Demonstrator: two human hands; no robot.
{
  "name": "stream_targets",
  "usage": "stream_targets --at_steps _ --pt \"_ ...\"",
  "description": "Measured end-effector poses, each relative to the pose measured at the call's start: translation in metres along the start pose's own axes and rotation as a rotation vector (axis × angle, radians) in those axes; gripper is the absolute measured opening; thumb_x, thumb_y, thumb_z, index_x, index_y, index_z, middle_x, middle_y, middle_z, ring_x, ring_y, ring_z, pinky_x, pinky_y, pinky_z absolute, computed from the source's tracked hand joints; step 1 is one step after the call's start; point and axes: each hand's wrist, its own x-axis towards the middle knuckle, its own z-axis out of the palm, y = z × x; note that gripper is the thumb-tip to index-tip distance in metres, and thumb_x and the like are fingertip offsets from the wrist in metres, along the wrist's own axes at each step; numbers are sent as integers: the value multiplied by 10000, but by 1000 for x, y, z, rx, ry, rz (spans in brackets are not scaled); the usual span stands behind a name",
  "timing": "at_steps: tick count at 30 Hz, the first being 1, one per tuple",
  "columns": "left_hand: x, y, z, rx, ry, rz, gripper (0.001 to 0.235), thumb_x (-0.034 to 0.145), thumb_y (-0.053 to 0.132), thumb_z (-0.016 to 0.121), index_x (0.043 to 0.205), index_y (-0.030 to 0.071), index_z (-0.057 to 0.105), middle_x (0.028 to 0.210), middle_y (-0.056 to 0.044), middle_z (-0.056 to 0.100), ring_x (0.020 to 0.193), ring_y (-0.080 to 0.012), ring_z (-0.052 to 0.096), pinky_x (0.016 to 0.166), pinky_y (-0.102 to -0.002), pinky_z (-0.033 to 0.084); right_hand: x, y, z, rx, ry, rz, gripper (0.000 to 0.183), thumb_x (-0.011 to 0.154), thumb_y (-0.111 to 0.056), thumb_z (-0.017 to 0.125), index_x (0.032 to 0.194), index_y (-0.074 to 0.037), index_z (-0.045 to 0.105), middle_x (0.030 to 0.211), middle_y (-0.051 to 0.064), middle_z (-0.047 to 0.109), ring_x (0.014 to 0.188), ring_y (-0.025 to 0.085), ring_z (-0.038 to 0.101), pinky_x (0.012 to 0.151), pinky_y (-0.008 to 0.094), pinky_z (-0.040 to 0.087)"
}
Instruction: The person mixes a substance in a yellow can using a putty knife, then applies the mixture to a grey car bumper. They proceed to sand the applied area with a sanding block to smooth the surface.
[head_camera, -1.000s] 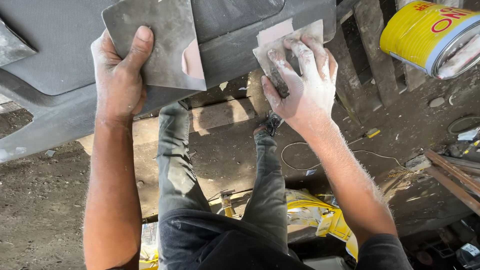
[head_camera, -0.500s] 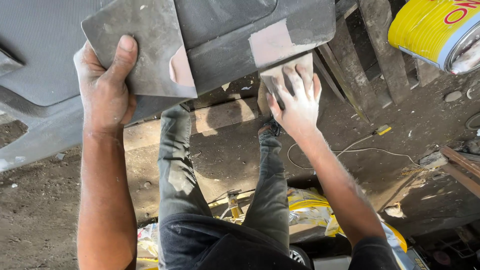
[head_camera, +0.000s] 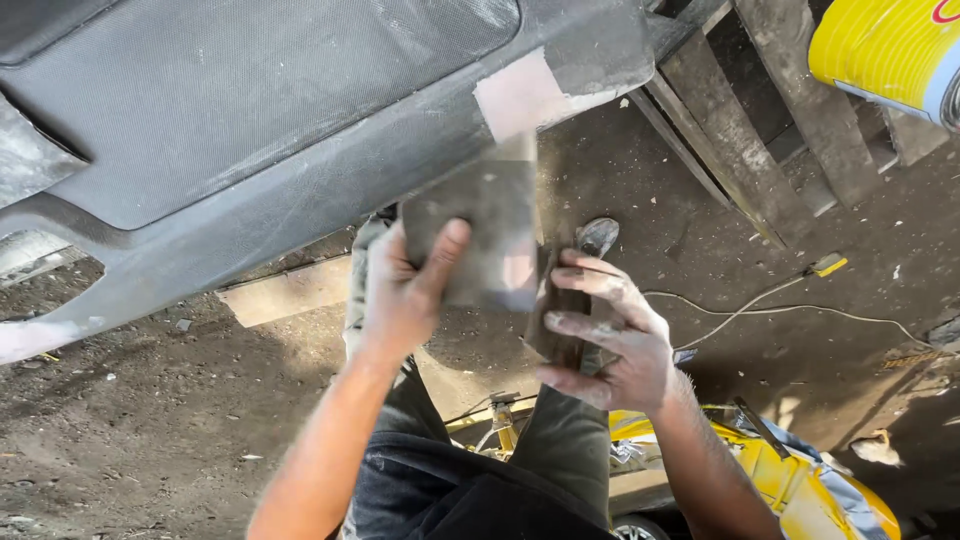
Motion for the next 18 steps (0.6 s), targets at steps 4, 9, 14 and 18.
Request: stream_targets --at_steps 4,9,14,18 --pt "-8 -6 14 -449 -9 -197 221 1047 181 681 1191 14 693 1061 -15 734 920 -88 634 819 -269 535 12 10 -16 -64 -82 -79 579 714 -286 937 1226 -168 694 1381 92 592 1376 370 547 1170 513 463" --pt "12 19 4 -605 -84 -380 271 973 163 702 1202 20 677 1078 -19 748 949 -94 685 832 -290 575 21 6 -42 -429 -264 -43 551 673 -224 917 1192 -164 739 1346 88 618 1372 367 538 1180 548 402" --pt "35 29 -1 49 -246 -149 292 1065 266 656 1233 32 706 968 23 713 853 -35 563 761 -236 516 34 -19 -48 -425 -348 -175 451 705 -217 859 1137 -260 734 1318 2 625 1369 260 528 1216 564 350" --pt "35 37 -4 1 -314 -31 320 1080 285 624 1249 16 657 1052 51 716 961 -18 566 855 -231 520 54 -22 -36 -482 -427 -197 477 701 -259 857 1165 -267 749 1336 14 632 1362 255 529 1189 564 351"
